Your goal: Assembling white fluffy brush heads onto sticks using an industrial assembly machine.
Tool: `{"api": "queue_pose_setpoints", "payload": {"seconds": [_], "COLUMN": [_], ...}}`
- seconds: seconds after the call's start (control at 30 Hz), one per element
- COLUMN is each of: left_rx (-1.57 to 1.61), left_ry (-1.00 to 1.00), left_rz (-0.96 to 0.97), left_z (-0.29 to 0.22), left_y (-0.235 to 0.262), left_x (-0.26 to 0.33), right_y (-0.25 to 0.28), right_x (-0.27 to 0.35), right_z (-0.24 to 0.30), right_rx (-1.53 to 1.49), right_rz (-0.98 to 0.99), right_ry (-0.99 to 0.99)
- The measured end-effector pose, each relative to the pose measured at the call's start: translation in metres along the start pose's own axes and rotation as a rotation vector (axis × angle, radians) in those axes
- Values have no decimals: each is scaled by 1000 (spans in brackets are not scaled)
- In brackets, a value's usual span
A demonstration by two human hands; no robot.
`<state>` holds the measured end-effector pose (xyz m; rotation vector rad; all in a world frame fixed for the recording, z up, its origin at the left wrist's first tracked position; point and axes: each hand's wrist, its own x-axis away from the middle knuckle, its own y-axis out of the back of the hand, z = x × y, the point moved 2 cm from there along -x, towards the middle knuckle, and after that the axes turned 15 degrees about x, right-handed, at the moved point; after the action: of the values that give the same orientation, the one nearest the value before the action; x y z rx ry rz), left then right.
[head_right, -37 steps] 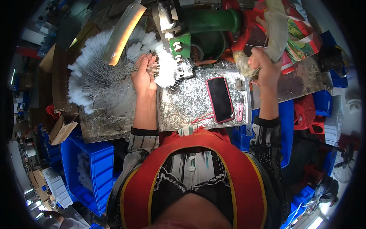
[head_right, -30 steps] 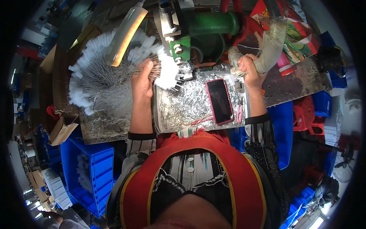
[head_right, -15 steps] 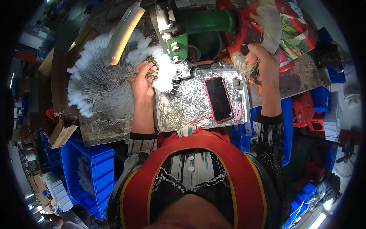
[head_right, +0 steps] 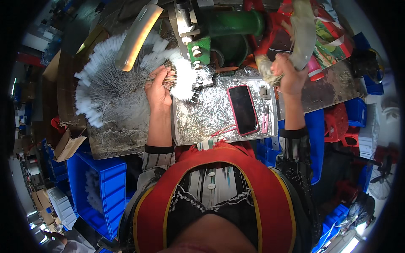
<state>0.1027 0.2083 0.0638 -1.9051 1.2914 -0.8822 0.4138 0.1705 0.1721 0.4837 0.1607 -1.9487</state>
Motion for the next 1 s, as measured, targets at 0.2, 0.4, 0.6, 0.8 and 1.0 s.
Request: {"api": "queue_pose_setpoints", "payload": {"seconds": [0.2, 0.4, 0.6, 0.8, 1.0], "left_rx": [53, 56, 41, 66, 104], "left_ry": [-26, -66, -39, -47, -32], "left_rz": [8, -4, -13, 2, -12], "left_z": [3, 4, 3, 3, 5], "left_y": [5, 7, 3, 0, 3], "left_x": [-4, -5, -3, -4, -3], "right_y": [1, 3, 7, -6, 8], "right_x": [1, -12, -17, 5, -2], "right_z": [-23, 21, 25, -30, -13], "right_rx": [-88, -3, 8, -27, -100], "right_rz": [53, 102, 160, -7, 132], "right_ry": [-23, -240, -249, 91, -83]}}
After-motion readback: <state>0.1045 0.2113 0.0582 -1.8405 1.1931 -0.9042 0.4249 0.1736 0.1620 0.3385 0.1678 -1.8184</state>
